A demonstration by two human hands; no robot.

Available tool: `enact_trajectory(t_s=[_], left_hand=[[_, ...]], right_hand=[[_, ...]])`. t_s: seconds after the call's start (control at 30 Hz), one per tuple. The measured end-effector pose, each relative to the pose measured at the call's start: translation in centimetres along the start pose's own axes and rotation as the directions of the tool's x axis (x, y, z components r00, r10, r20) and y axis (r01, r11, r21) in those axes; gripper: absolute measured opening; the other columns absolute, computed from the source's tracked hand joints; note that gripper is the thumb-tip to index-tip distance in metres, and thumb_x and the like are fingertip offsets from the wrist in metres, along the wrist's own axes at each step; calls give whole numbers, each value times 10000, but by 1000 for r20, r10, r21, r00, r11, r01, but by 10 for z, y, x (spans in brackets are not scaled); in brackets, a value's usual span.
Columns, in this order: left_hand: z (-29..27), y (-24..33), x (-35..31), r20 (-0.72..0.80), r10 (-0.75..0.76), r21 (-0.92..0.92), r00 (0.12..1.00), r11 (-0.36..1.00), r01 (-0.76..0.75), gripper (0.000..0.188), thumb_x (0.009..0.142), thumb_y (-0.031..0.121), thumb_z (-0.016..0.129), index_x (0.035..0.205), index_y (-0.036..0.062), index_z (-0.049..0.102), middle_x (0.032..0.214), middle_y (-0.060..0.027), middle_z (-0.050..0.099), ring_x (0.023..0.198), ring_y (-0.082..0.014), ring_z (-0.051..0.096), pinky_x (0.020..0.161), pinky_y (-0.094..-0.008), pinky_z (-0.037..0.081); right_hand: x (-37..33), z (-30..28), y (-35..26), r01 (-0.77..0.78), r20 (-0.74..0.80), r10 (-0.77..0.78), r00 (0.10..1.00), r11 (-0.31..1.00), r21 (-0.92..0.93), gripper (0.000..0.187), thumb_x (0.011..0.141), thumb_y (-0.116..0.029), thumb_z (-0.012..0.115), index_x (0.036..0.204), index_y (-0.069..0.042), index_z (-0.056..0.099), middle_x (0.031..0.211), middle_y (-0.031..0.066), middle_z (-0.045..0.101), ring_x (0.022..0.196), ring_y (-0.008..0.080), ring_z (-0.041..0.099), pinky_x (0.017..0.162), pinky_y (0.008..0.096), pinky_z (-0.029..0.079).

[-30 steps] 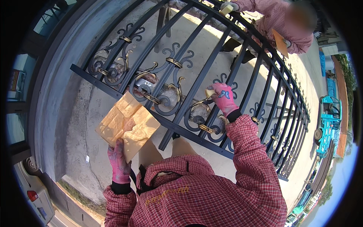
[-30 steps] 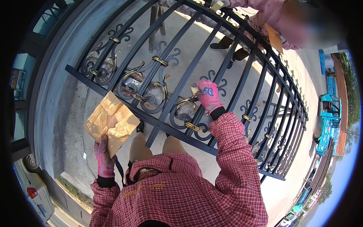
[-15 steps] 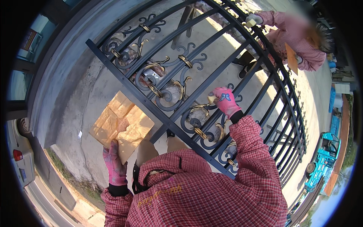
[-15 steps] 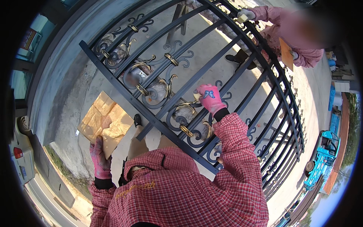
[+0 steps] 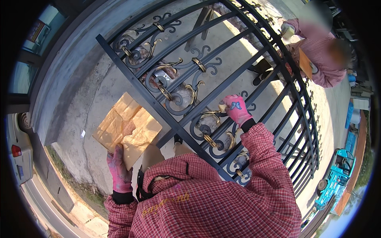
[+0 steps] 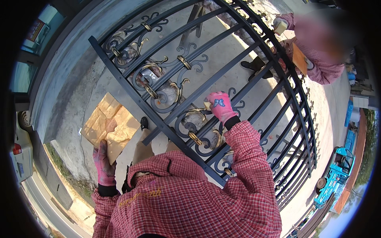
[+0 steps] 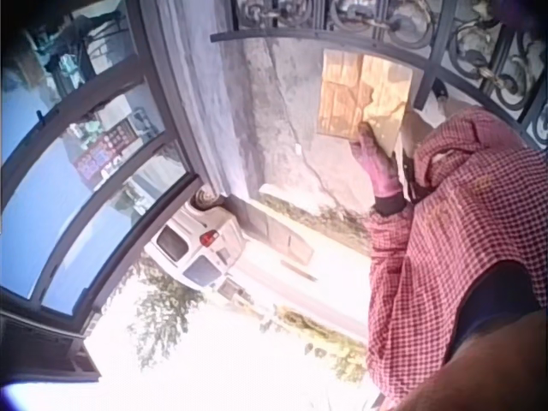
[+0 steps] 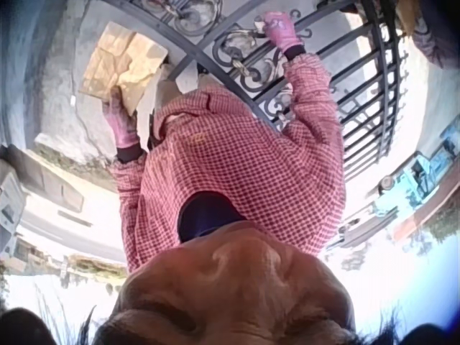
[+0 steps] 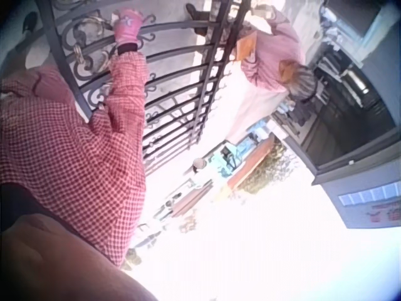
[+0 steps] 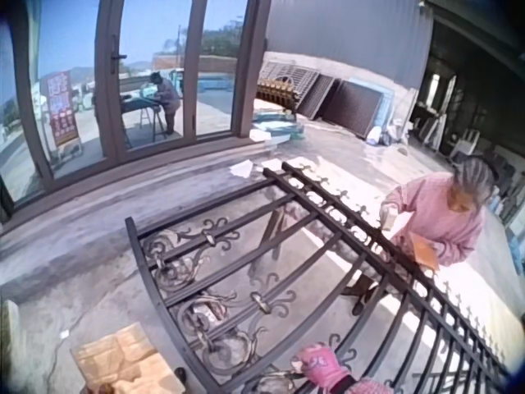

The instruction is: The person applies gold paint to the ornate scrollwork of a black metal gate using a small brush. They hold a cardboard paint reservoir in the left hand and repeatedly dip the brush to continue painting different sections of the gate.

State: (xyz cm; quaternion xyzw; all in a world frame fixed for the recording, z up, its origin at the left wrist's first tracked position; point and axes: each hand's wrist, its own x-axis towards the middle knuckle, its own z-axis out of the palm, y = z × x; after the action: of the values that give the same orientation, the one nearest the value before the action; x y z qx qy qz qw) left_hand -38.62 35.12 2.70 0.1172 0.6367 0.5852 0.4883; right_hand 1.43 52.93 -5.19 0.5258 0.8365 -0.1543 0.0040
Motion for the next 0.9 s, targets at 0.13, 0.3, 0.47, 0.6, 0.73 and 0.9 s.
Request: enact_trajectory(t_s=[0.13, 0.3, 0.47, 0.6, 0.73, 0.9], left_hand=[[2, 5, -5, -17, -17, 43, 1000, 999, 18, 392, 890, 263, 597, 1188, 31, 490, 991, -62, 615, 776, -129, 635, 600, -247, 546], [4, 3, -6, -22, -9, -3, 1000, 1000, 9, 376, 889, 263, 601, 1171, 35, 500, 985, -58, 616, 767, -127, 631, 590, -238, 535], [-1, -4, -7, -39, -25, -40, 999, 999, 23, 335, 893, 233, 594, 1145, 33, 503, 981, -59, 612, 768, -126, 629, 598, -239, 533], [0, 0, -10, -29, -45, -56, 999, 997, 43, 300, 896, 174, 586, 1136, 20, 493, 998, -77, 604, 797, -135, 623, 624, -257, 540], [5, 4, -13, -17, -48, -84, 999, 995, 47, 297, 898, 171, 582, 1134, 16, 490, 999, -78, 605, 806, -138, 623, 638, -259, 542], [-1, -1, -12, -45, -57, -96, 997, 994, 53, 297, 898, 166, 584, 1134, 15, 486, 981, -75, 602, 805, -134, 619, 656, -257, 541]], right_hand=[[1, -2, -6, -89, -42, 90, 995, 996, 17, 298, 602, -43, 646, 892, -108, 664, 879, 83, 638, 905, 308, 566, 782, 400, 438], [1, 6, -8, -56, -63, 62, 996, 994, 90, 306, 592, -50, 674, 896, -84, 663, 895, 95, 637, 896, 319, 565, 792, 401, 442], [1, 5, -12, 22, -55, -23, 998, 1000, -14, 278, 598, -55, 650, 870, -102, 678, 838, 91, 639, 860, 309, 580, 789, 394, 452], [2, 4, -11, 21, -64, -20, 998, 1000, 12, 274, 592, -45, 641, 856, -108, 677, 840, 84, 642, 852, 296, 583, 777, 385, 454], [4, 3, -11, 45, -80, -47, 996, 999, -24, 271, 598, -41, 628, 856, -111, 677, 847, 84, 644, 849, 291, 583, 766, 389, 453], [4, 1, -13, -2, -24, 1, 1000, 1000, -24, 271, 611, -71, 639, 877, -108, 670, 882, 99, 633, 872, 298, 577, 761, 392, 452]])
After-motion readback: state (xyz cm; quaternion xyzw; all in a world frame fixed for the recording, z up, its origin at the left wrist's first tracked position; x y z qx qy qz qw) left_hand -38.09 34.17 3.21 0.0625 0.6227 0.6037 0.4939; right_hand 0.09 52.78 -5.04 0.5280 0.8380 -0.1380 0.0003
